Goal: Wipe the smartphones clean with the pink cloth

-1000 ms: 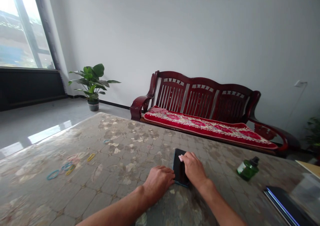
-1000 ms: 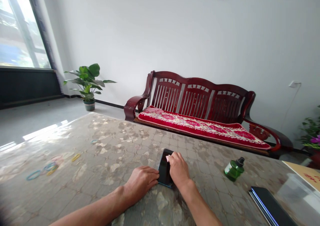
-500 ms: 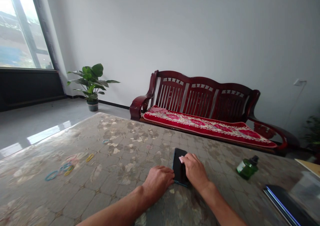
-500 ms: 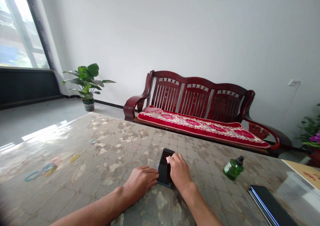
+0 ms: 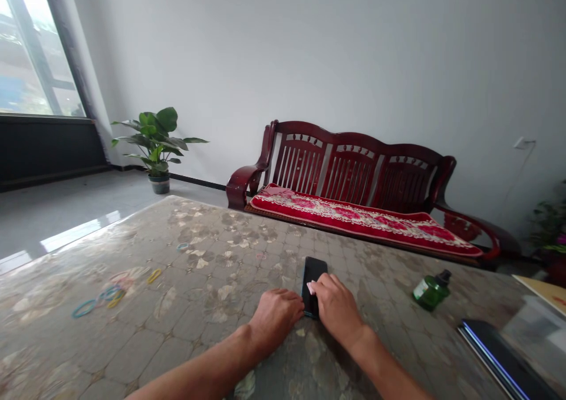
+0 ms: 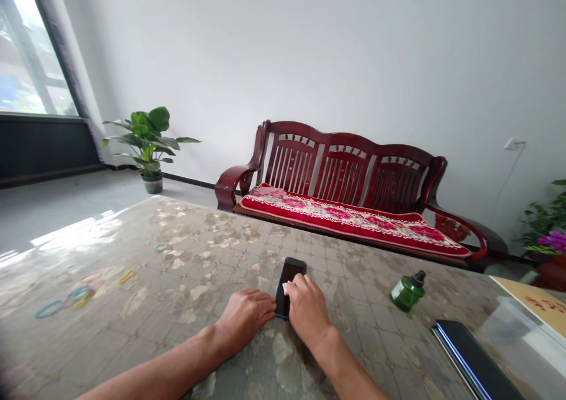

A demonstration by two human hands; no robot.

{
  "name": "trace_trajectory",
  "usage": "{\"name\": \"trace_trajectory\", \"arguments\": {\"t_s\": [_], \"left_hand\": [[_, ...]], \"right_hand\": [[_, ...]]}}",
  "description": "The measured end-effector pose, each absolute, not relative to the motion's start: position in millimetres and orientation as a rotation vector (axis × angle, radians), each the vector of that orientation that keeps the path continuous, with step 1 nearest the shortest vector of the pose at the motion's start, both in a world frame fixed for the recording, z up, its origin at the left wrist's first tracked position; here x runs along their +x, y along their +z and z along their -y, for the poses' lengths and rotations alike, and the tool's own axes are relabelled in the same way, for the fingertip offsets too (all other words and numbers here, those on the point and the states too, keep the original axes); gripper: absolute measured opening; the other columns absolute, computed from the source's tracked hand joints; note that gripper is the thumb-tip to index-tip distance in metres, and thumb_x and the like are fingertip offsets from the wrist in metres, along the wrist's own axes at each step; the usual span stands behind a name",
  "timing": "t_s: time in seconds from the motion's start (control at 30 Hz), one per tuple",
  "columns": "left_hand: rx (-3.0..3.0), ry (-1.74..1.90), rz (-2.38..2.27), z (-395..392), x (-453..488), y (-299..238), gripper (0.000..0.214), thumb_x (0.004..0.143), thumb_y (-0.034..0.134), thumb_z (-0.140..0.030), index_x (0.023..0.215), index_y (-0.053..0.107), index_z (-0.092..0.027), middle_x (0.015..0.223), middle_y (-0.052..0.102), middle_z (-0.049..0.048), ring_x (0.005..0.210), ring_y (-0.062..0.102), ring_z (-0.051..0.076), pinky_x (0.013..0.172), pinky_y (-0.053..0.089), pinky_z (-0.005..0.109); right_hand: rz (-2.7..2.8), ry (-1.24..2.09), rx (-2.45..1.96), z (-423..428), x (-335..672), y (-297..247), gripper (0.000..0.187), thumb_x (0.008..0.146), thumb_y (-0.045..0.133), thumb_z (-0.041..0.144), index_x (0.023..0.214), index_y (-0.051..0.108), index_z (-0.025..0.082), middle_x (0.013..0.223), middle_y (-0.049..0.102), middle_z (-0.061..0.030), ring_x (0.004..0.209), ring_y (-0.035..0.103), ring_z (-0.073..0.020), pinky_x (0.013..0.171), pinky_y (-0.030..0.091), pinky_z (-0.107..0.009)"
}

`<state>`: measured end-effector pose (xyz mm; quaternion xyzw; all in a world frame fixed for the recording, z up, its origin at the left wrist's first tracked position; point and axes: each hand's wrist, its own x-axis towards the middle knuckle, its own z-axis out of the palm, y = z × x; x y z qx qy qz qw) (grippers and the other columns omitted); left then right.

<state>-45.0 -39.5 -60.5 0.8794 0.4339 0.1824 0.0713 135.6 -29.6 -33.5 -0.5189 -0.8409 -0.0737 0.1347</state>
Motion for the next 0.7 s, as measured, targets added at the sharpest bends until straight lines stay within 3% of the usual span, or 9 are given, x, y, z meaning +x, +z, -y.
{"name": "trace_trajectory", "arguments": {"t_s": [0.27,0.53,0.7], "left_hand": [[2.706,0.51,-1.359,39.2,-45.6,-57.9,0.019,0.096,0.056,-0.023,0.084,0.07,-0.02,0.086,0.072,0.0019,0.081,0.068,0.017,0.075,0.049,0.024],[2.677,0.469,-1.364,42.1,-43.3,-52.3,0.011,0.093,0.062,-0.027,0.098,0.069,-0.02,0.097,0.073,0.0026,0.091,0.068,0.021,0.083,0.05,0.029],[2.692,0.474,-1.401,39.7,-41.3,-56.3,0.011,0.095,0.059,-0.021,0.097,0.069,-0.02,0.097,0.073,0.0027,0.089,0.067,0.02,0.082,0.05,0.028]], "right_hand": [[2.491,-0.197,-1.452,29.3,124.5,-33.9,0.026,0.095,0.045,0.009,0.095,0.068,0.022,0.094,0.063,-0.004,0.09,0.052,-0.0189,0.078,0.04,-0.029],[2.481,-0.108,-1.435,45.2,124.4,-31.2,0.025,0.096,0.046,0.011,0.092,0.067,0.023,0.094,0.062,-0.0038,0.09,0.052,-0.0192,0.077,0.039,-0.028],[2.481,-0.086,-1.429,41.5,121.9,-28.8,0.027,0.097,0.043,0.011,0.094,0.068,0.022,0.094,0.062,-0.0042,0.091,0.052,-0.0186,0.078,0.04,-0.028]]}}
